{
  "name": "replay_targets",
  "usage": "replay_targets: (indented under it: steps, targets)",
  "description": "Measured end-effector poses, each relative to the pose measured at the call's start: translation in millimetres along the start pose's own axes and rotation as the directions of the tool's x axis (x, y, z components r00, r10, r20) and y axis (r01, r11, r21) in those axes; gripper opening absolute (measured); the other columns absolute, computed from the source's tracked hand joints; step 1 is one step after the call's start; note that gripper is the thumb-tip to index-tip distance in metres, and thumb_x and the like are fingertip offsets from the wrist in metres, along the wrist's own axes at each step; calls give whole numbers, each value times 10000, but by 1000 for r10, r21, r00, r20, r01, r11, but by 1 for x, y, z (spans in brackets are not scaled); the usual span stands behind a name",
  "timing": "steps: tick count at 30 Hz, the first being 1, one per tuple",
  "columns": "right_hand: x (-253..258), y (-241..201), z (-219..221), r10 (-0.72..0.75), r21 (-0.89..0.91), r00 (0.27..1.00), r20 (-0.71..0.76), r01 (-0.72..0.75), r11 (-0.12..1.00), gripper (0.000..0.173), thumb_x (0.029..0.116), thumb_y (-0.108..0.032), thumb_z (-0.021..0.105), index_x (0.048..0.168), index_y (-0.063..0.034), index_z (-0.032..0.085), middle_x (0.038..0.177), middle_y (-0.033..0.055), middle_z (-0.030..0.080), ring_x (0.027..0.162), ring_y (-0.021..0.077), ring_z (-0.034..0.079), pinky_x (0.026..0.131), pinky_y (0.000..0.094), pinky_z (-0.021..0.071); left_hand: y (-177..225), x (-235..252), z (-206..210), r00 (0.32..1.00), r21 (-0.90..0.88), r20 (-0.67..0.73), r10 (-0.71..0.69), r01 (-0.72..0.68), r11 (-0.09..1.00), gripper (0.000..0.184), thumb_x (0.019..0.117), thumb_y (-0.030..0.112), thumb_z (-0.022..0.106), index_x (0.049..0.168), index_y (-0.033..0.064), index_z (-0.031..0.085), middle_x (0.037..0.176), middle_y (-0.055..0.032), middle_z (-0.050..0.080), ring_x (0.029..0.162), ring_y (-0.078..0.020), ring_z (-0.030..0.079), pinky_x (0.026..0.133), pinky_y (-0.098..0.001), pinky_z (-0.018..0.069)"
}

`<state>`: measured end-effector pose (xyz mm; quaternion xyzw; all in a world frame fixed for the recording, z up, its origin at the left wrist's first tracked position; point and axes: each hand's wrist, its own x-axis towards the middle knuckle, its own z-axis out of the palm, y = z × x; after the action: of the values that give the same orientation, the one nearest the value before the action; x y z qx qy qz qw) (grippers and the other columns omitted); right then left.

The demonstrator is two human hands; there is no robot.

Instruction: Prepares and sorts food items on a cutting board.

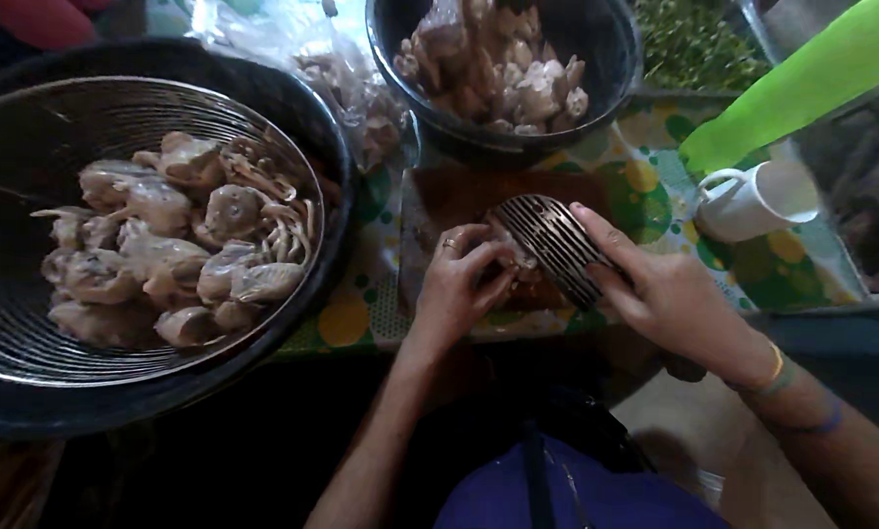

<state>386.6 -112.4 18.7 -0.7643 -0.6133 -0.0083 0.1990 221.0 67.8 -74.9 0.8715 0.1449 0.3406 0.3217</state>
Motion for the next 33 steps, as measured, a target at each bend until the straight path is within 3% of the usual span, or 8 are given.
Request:
replay_targets:
  steps: [4,7,14,22,27,30,33]
  targets:
    - [35,6,3,37,55,990,135,-44,997,639,1013,-180,571,1613,-169,350,665,100,644,520,276,593,500,465,503,-1,0,1,1000,7,0,-5,5,1000,195,873,248,791,1048,164,774,1234,-145,664,1222,-276,608,1021,-384,518]
    - [50,0,10,23,36,989,148,-29,999,660,1014,-177,580,1623,-186,326,661,105,649,508,291,600,499,480,512,-1,-3,1,1000,36,-2,-22,22,999,302,838,278,835,1105,156,764,1256,-172,652,1211,-306,621,987,-421,546]
    - [24,7,-16,62,62,962,267,-81,995,662,1014,-168,579,1624,-220,327,693,101,655,572,285,620,551,476,524,1,-4,4,999,82,-33,31,-28,996,223,856,228,824,1044,120,770,1196,-173,685,1180,-327,642,976,-452,548]
    - [73,-11,24,44,3,971,233,-46,999,681,1020,-175,584,1634,-209,293,728,133,674,599,340,645,560,516,529,-1,-4,3,1000,61,-15,-10,11,998,254,822,219,854,1046,133,771,1215,-173,683,1192,-334,643,974,-478,554]
    - [39,5,-6,43,26,938,345,-56,998,667,1025,-186,584,1629,-253,309,771,124,691,657,329,659,622,533,546,0,-4,4,1000,80,-11,-1,2,997,248,843,221,842,1059,125,766,1215,-183,679,1188,-342,646,960,-475,563]
    - [25,3,-1,61,7,957,282,-65,998,636,1019,-170,573,1614,-204,351,693,117,666,568,314,632,548,506,523,-2,-5,5,999,65,0,33,-33,997,250,836,210,845,1054,116,768,1214,-178,677,1191,-324,643,979,-447,555]
    - [44,-8,21,93,-23,968,232,-90,996,656,1024,-177,576,1627,-210,318,683,127,665,562,337,636,548,519,525,-2,-4,4,999,60,13,45,-45,997,247,832,203,846,1049,117,767,1224,-173,676,1203,-320,636,995,-445,546]
